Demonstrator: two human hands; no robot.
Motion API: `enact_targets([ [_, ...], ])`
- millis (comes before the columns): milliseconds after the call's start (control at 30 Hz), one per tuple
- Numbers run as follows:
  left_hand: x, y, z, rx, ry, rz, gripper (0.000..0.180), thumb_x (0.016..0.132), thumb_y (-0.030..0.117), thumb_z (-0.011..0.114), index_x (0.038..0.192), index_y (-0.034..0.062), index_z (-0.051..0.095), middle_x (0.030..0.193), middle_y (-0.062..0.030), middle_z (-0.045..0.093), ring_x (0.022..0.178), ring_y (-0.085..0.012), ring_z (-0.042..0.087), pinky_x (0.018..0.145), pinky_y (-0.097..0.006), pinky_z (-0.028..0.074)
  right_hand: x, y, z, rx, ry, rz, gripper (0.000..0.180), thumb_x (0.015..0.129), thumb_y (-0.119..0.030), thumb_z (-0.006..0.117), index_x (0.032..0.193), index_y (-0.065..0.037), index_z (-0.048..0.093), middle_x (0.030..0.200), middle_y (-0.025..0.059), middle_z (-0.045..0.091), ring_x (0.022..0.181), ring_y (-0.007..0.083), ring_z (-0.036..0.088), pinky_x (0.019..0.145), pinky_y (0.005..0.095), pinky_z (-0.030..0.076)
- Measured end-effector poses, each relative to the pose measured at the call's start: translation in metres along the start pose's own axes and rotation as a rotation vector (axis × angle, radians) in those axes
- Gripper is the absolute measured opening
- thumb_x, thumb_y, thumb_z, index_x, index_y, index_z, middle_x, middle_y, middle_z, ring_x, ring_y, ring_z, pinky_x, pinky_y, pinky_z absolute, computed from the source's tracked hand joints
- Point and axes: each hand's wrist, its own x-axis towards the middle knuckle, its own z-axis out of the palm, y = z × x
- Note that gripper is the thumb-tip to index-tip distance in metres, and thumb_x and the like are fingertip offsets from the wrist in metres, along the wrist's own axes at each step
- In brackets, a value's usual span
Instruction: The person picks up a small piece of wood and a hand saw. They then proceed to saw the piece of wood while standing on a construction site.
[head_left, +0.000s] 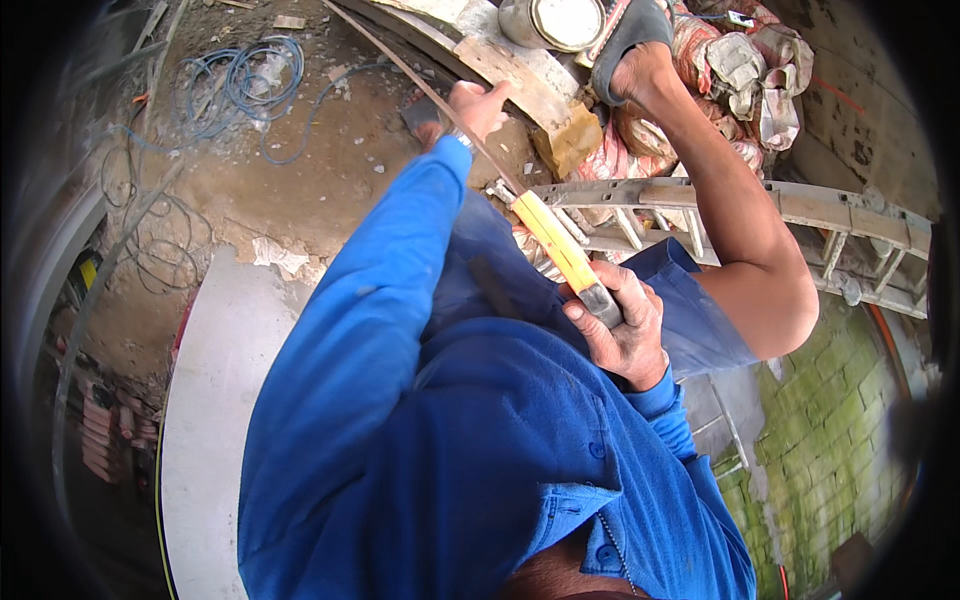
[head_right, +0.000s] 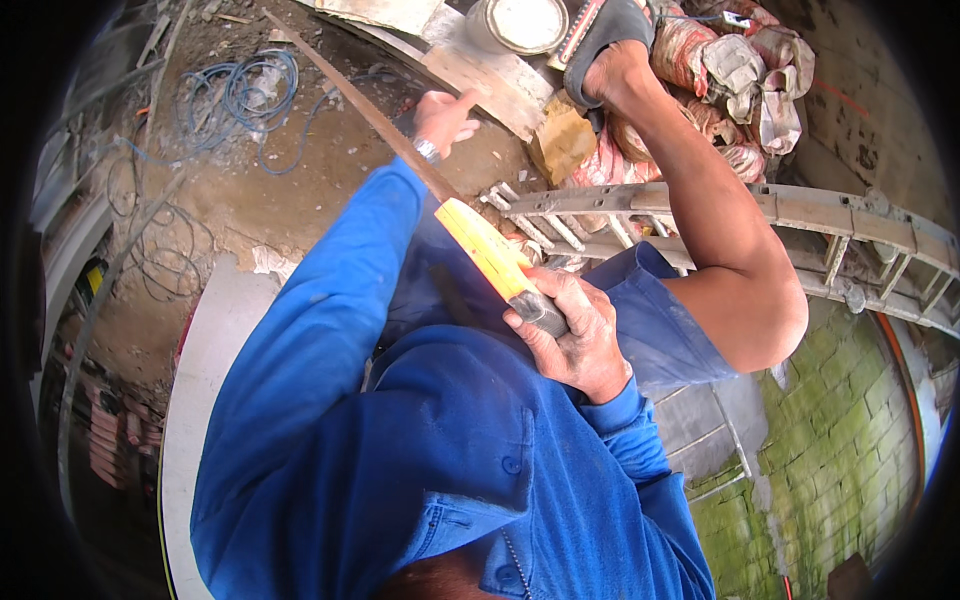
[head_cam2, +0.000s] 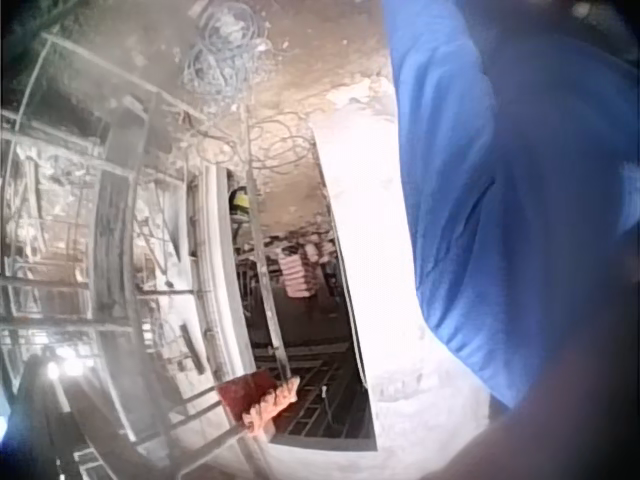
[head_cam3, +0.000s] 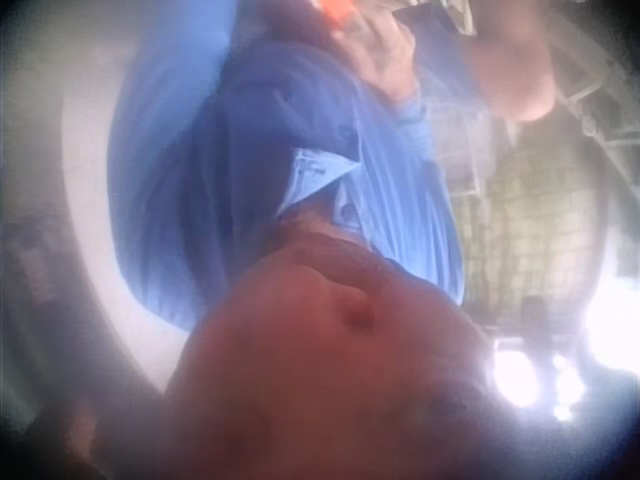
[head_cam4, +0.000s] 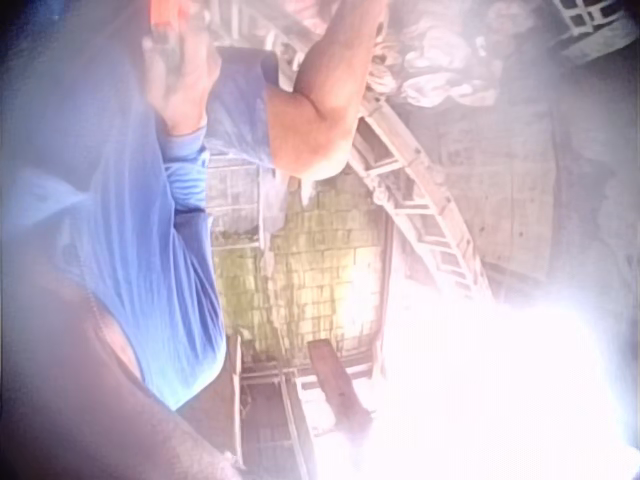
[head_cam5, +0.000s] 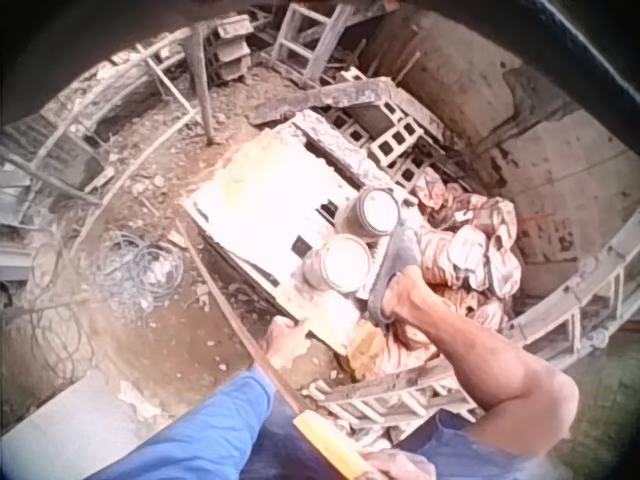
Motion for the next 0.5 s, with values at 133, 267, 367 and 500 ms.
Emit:
enact_targets([
  [133,0.010,0.005,0.019,-0.133,-0.060,-0.066,0.053,0.084,0.016,0.078,0.110,-0.0199,0.049,0.100,-0.0260,0.063,0.077,-0.0362,0.073,0.070,-0.043,0.066,-0.008,-0.006,0.009,-0.008,0.037,0.002,0.040,0.078,-0.010,0.085,0.112,0.001,0.066,0.091,0.0145,0.072,0.078,0.0272,0.071,0.071,0.0342,0.055],
  [267,0.015,0.003,0.027,-0.024,0.036,-0.009,0.052,0.084,0.014,0.078,0.113,-0.0193,0.051,0.107,-0.0276,0.064,0.078,-0.0356,0.073,0.067,-0.044,0.067,-0.020,-0.003,0.019,0.011,0.075,0.048,0.040,0.079,-0.011,0.085,0.112,0.001,0.066,0.092,0.0144,0.072,0.078,0.0269,0.072,0.071,0.0339,0.055],
  [367,0.056,-0.026,0.031,0.037,0.075,0.059,0.054,0.080,0.020,0.079,0.113,-0.0164,0.055,0.110,-0.0285,0.065,0.084,-0.0368,0.072,0.070,-0.044,0.065,-0.022,-0.003,0.022,-0.009,0.047,0.030,0.040,0.079,-0.011,0.085,0.112,0.001,0.066,0.092,0.0144,0.072,0.079,0.0264,0.072,0.071,0.0335,0.055],
  [500,0.073,-0.039,0.037,0.154,0.152,0.093,0.063,0.073,0.034,0.082,0.111,-0.0119,0.062,0.110,-0.0301,0.069,0.100,-0.0411,0.070,0.087,-0.044,0.059,-0.027,0.000,0.029,0.019,0.054,0.039,0.040,0.080,-0.011,0.085,0.113,0.001,0.066,0.092,0.0143,0.072,0.079,0.0262,0.072,0.072,0.0332,0.055],
])
